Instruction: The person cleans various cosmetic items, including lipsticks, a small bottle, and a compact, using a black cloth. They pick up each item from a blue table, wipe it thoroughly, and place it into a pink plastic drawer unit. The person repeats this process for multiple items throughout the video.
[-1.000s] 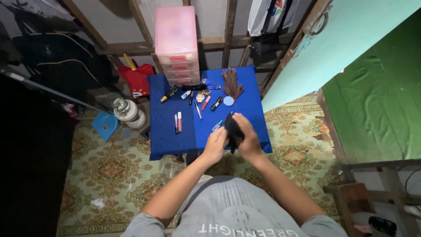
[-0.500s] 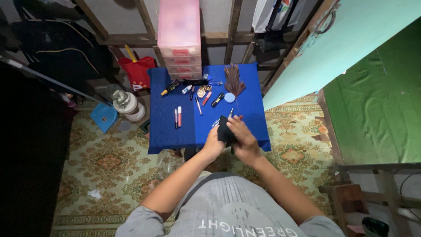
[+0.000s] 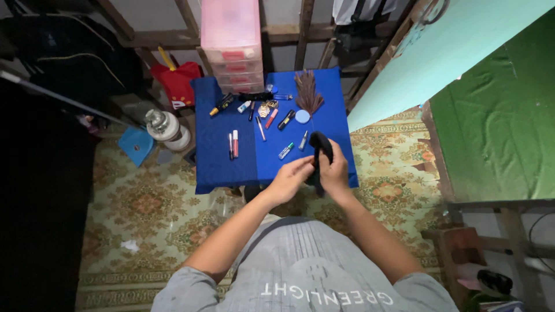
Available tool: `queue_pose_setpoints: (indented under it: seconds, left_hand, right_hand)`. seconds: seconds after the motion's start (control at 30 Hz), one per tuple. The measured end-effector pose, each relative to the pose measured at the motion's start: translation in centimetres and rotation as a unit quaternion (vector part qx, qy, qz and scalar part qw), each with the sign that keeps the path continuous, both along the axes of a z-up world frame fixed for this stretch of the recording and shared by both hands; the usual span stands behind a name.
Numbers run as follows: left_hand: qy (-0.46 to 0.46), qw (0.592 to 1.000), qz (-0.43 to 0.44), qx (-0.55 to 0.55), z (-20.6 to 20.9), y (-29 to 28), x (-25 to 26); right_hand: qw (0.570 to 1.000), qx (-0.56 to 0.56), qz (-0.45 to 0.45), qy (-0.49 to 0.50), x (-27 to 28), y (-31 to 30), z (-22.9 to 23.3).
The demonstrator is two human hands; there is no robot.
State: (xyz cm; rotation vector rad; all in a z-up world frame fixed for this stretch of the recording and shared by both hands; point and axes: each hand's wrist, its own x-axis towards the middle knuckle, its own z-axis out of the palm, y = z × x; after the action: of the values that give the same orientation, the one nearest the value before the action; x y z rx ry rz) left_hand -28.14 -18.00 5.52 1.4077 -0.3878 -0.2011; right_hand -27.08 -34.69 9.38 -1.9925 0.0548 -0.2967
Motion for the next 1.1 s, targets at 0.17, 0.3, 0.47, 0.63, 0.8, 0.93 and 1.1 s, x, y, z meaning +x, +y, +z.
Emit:
queue_pose_setpoints:
  seconds: [0.17,0.3,0.47,0.63,0.8,0.93,1.1]
  left_hand:
    - [0.131,0.990,0.048,0.005,-0.5,-0.3,0.4]
    - [0.175,0.981,0.063,-0.065,-0.5,-0.8,0.4]
    - [0.248,0.963,0.048,-0.093,0.9,-1.2,-0.1]
    - [0.220,0.970,0.048,-0.095,-2.0,-1.2,-0.1]
    - [0.049,0.998,0.012,-0.039,-1.0,-1.5,-1.2]
    - [-0.086,0.990,0.042,0.107,3.0,-0.5,-1.4]
    - [0.130,0.986,0.095,-0.054,2.7,-1.7,-0.8]
  right_hand:
    - [0.993,0.004,-0.061,-0.098,-0.1,-0.8,0.4]
    - [0.963,-0.045,0.189,-0.187,-2.1,-0.8,1.4]
    - [0.992,-0.048,0.061,-0.099,-0.8,0.0,1.6]
    - [0.969,-0.053,0.165,-0.174,-1.1,-0.4,1.3]
    - [0.998,0.052,0.020,0.025,0.6,-0.3,-0.9]
    - [0.994,0.090,0.049,-0.041,0.4,-1.2,0.8]
    - [0.962,0.007,0.176,-0.208,-1.5,-0.8,4.6]
